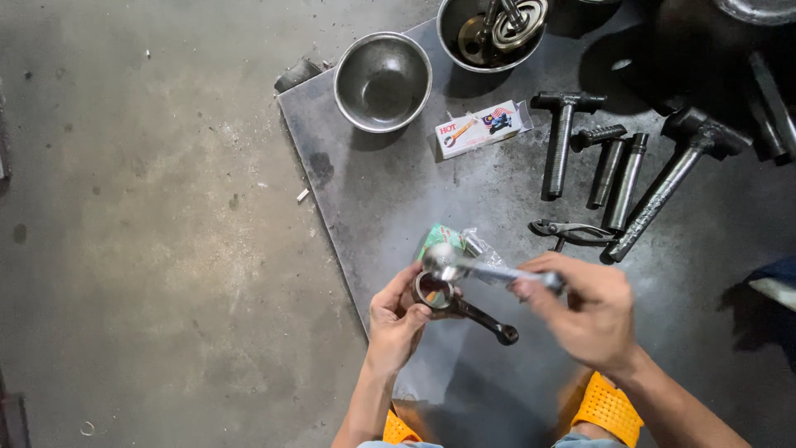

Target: Unpack motorcycle engine components from their boxes, clean them with a cloth, and inspect them using a vernier caliper.

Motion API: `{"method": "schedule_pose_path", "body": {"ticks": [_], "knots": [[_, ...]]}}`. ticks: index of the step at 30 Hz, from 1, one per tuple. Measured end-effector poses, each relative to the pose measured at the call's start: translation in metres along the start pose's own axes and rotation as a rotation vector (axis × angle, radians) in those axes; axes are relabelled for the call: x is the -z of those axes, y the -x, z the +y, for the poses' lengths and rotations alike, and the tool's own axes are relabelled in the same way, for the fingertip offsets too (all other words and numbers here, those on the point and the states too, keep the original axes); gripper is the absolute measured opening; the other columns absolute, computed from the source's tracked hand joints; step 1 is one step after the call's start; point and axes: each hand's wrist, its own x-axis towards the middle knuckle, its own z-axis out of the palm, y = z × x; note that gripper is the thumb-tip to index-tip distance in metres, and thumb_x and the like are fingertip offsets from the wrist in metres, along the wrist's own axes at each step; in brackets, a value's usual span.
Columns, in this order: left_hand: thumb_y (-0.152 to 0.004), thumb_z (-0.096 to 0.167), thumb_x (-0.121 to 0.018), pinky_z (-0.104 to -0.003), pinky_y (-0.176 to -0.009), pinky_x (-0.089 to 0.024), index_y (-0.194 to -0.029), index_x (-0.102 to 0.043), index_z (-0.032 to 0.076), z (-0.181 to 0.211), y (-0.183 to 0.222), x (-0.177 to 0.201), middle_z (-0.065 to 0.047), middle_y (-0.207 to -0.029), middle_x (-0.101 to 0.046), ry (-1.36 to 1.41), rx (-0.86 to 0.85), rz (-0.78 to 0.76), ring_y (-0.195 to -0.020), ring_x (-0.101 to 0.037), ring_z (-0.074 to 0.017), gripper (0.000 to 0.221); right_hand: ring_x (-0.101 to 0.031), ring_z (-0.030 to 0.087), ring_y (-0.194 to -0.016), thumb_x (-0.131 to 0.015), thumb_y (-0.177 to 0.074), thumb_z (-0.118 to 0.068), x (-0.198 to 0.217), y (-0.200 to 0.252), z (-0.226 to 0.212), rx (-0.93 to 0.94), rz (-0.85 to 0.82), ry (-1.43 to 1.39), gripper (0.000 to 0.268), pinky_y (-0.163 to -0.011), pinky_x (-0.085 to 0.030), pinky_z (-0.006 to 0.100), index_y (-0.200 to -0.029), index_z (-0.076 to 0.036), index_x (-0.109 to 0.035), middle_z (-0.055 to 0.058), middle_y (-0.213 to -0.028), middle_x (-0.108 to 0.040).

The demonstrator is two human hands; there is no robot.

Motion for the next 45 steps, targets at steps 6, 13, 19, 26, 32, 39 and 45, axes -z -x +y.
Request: {"method": "schedule_pose_path", "body": {"ticks": [6, 13, 19, 26, 32, 39, 45], "knots": [[-0.082, -0.005, -0.085, -0.034, -0.104, -0.054, -0.143, -0.055, -0.005, 0.017, -0.004, -0.023, -0.016, -0.131, -0.066, -0.383, -0.167, 0.021, -0.118, -0.067, -0.0216, 0.068, -0.070, 0.027, -0.085, -0.063, -0.098, -0.008, 0.020, 0.003, -0.006, -0.281, 0.059, -0.927, 0.023, -0.074, -0.059, 0.041, -0.114, 0.008, -0.069, 0.020, -0.096, -0.073], [-0.084, -0.003, -0.081, -0.032, -0.090, -0.056, -0.134, -0.061, -0.004, 0.007, -0.010, -0.014, -0.013, -0.125, -0.063, -0.529, -0.213, 0.088, -0.105, -0.065, -0.0173, 0.054, -0.066, 0.020, -0.075, -0.060, -0.100, -0.005, -0.012, 0.011, 0.002, -0.363, -0.094, -0.683, 0.020, -0.068, -0.057, 0.035, -0.115, 0.006, -0.066, 0.011, -0.083, -0.068], [-0.106, 0.020, -0.063, -0.042, -0.084, -0.059, -0.141, -0.053, -0.005, -0.022, -0.015, 0.009, -0.019, -0.128, -0.065, 0.057, -0.042, 0.087, -0.102, -0.068, -0.0240, 0.044, -0.057, 0.011, -0.070, -0.068, -0.097, -0.004, -0.038, 0.020, 0.011, -0.221, 0.008, -0.136, 0.014, -0.060, -0.046, 0.024, -0.109, 0.001, -0.071, 0.006, -0.084, -0.065], [-0.104, 0.019, -0.069, -0.047, -0.122, -0.048, -0.149, -0.048, -0.002, -0.008, -0.017, -0.015, -0.017, -0.141, -0.062, -0.082, -0.167, -0.051, -0.137, -0.061, -0.0308, 0.054, -0.063, 0.011, -0.084, -0.072, -0.091, 0.002, -0.058, 0.016, 0.017, -0.082, 0.047, -0.238, 0.029, -0.070, -0.051, 0.023, -0.120, 0.005, -0.069, 0.007, -0.100, -0.068], [-0.094, 0.006, -0.075, -0.036, -0.110, -0.046, -0.148, -0.053, -0.005, -0.004, -0.012, -0.022, -0.016, -0.139, -0.062, -0.313, -0.031, 0.035, -0.123, -0.054, -0.0220, 0.059, -0.063, 0.011, -0.085, -0.071, -0.093, 0.000, -0.063, 0.016, 0.025, -0.112, 0.023, -0.308, 0.028, -0.072, -0.052, 0.023, -0.121, 0.006, -0.070, 0.006, -0.098, -0.067], [-0.090, 0.000, -0.077, -0.033, -0.116, -0.048, -0.144, -0.054, -0.004, 0.003, -0.018, -0.036, -0.010, -0.147, -0.060, -0.425, -0.144, -0.034, -0.137, -0.057, -0.0175, 0.059, -0.062, 0.011, -0.088, -0.070, -0.095, -0.001, -0.072, 0.015, 0.030, -0.116, 0.002, -0.381, 0.024, -0.076, -0.052, 0.024, -0.118, 0.006, -0.070, 0.006, -0.099, -0.067], [-0.095, -0.001, -0.074, -0.034, -0.116, -0.048, -0.145, -0.053, -0.004, -0.001, -0.017, -0.031, -0.011, -0.146, -0.060, -0.384, -0.152, -0.033, -0.135, -0.058, -0.0188, 0.054, -0.061, 0.011, -0.087, -0.068, -0.098, -0.003, -0.078, 0.023, 0.046, -0.190, -0.007, -0.414, 0.019, -0.074, -0.052, 0.025, -0.115, 0.006, -0.071, 0.007, -0.098, -0.068]]}}
